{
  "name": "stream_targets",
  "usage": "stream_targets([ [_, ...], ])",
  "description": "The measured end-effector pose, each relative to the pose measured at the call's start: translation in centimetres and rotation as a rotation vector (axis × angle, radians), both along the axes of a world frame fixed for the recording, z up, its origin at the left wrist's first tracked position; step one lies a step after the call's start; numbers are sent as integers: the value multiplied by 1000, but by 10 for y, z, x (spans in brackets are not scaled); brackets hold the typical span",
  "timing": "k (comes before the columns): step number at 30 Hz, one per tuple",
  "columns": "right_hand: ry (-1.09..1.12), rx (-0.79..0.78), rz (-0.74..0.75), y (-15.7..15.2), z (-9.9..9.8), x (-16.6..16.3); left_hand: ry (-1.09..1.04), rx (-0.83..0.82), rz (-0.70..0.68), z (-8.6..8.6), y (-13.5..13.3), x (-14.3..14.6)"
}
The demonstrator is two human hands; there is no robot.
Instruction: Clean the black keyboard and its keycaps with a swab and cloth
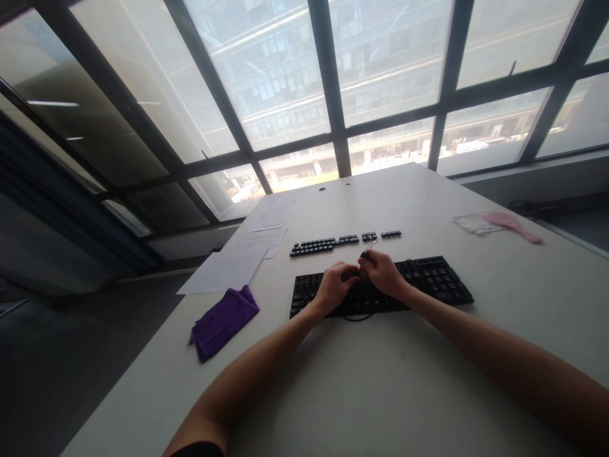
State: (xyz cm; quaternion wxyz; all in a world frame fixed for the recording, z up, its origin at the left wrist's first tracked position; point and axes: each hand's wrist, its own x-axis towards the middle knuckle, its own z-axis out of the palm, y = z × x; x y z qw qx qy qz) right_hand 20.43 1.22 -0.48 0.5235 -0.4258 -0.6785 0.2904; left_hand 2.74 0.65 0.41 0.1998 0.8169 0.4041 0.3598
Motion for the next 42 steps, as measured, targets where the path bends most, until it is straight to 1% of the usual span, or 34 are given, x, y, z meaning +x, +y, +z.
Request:
stream_targets([
  [3, 6, -44, -16, 1, 0, -1, -65, -3, 20, -1, 0, 1],
  [6, 38, -107, 29, 2, -1, -2, -108, -5, 46, -3, -2, 1],
  [8, 59, -126, 64, 3, -1, -1, -89, 14, 49, -2, -3, 2],
  [10, 75, -126, 77, 5, -2, -1, -46, 44, 30, -2, -5, 1],
  [15, 82, -108, 53, 6, -1, -1, 24, 126, -31, -1, -9, 2],
  [18, 72, -101, 35, 5, -2, -1, 30, 135, -47, 0, -11, 4],
  [21, 78, -97, 9, 7, -4, -2, 25, 129, -65, 6, -7, 3],
  [24, 94, -98, -4, 9, -6, -2, 46, 77, -3, 15, 8, -5],
  [28, 131, -114, 8, 10, -6, -4, 98, -8, 108, 24, 38, -23],
  [30, 128, -115, 7, 9, -5, -4, 161, -16, 135, 23, 52, -30],
  [34, 115, -116, 20, 7, -3, -4, 343, -22, 181, 15, 79, -36],
  [38, 111, -121, 22, 8, -4, -4, 405, -10, 180, 8, 100, -33],
  [42, 97, -111, 20, 9, -6, -4, 455, 48, 182, 8, 111, -28],
])
